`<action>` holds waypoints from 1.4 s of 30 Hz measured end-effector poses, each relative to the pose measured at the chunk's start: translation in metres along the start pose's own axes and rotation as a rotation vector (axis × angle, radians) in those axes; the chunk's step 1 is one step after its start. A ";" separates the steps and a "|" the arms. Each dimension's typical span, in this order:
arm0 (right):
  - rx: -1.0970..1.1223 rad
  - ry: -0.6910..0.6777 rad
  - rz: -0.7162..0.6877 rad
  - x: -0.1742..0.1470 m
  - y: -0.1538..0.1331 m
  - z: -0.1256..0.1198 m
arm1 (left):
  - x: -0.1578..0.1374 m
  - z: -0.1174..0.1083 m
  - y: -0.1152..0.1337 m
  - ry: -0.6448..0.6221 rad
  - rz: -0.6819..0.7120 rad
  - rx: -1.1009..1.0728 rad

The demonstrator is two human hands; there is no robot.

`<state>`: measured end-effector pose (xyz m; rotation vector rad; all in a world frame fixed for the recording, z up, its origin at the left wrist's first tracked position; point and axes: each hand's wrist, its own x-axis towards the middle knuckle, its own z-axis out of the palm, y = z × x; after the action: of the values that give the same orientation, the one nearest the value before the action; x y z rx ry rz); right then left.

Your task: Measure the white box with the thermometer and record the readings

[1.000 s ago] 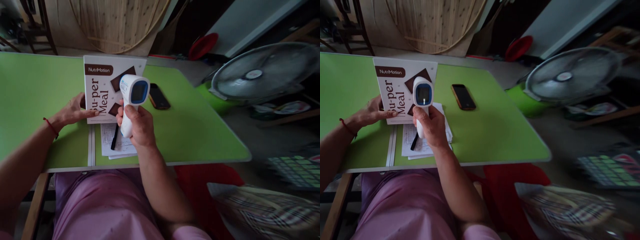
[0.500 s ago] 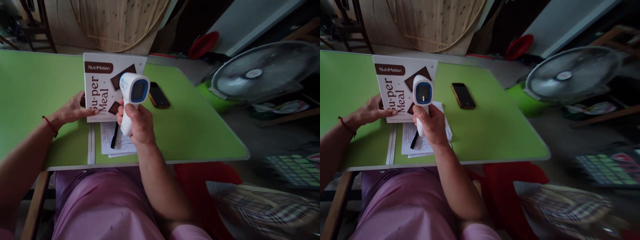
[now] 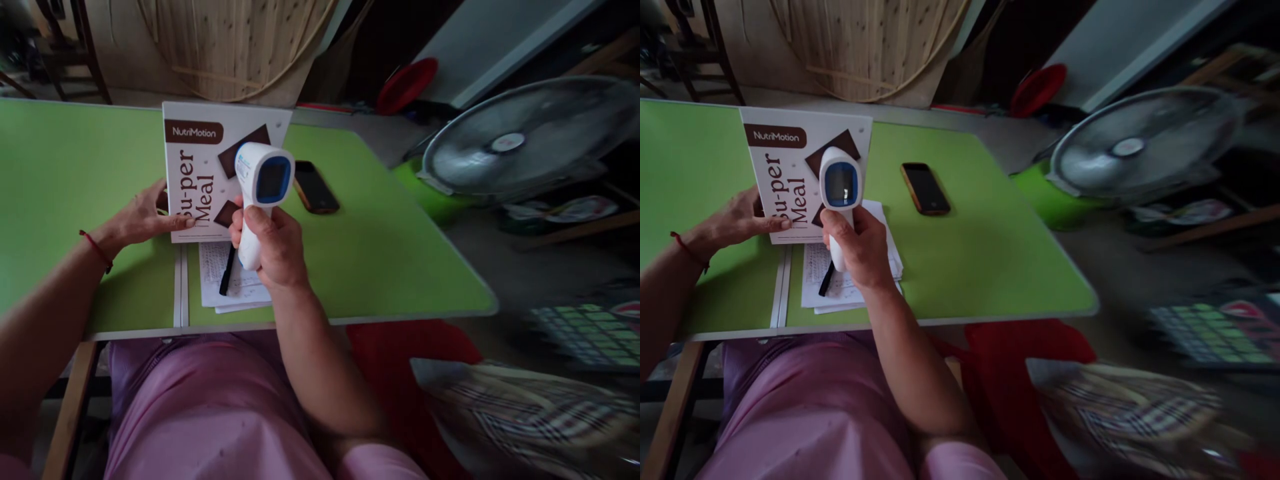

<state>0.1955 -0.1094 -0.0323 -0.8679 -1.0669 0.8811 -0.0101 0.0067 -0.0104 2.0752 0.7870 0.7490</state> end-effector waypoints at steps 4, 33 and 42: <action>0.019 0.001 -0.014 0.000 0.000 0.000 | -0.001 -0.001 0.002 0.012 0.015 0.014; -0.987 0.155 -0.061 0.015 -0.013 -0.111 | 0.006 0.001 -0.027 0.261 0.045 -0.078; -1.424 0.091 0.026 0.022 0.022 -0.130 | 0.013 0.002 -0.039 0.319 0.053 0.026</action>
<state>0.3210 -0.1015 -0.0765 -2.0430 -1.5648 -0.0584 -0.0116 0.0348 -0.0398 2.0322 0.9204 1.1228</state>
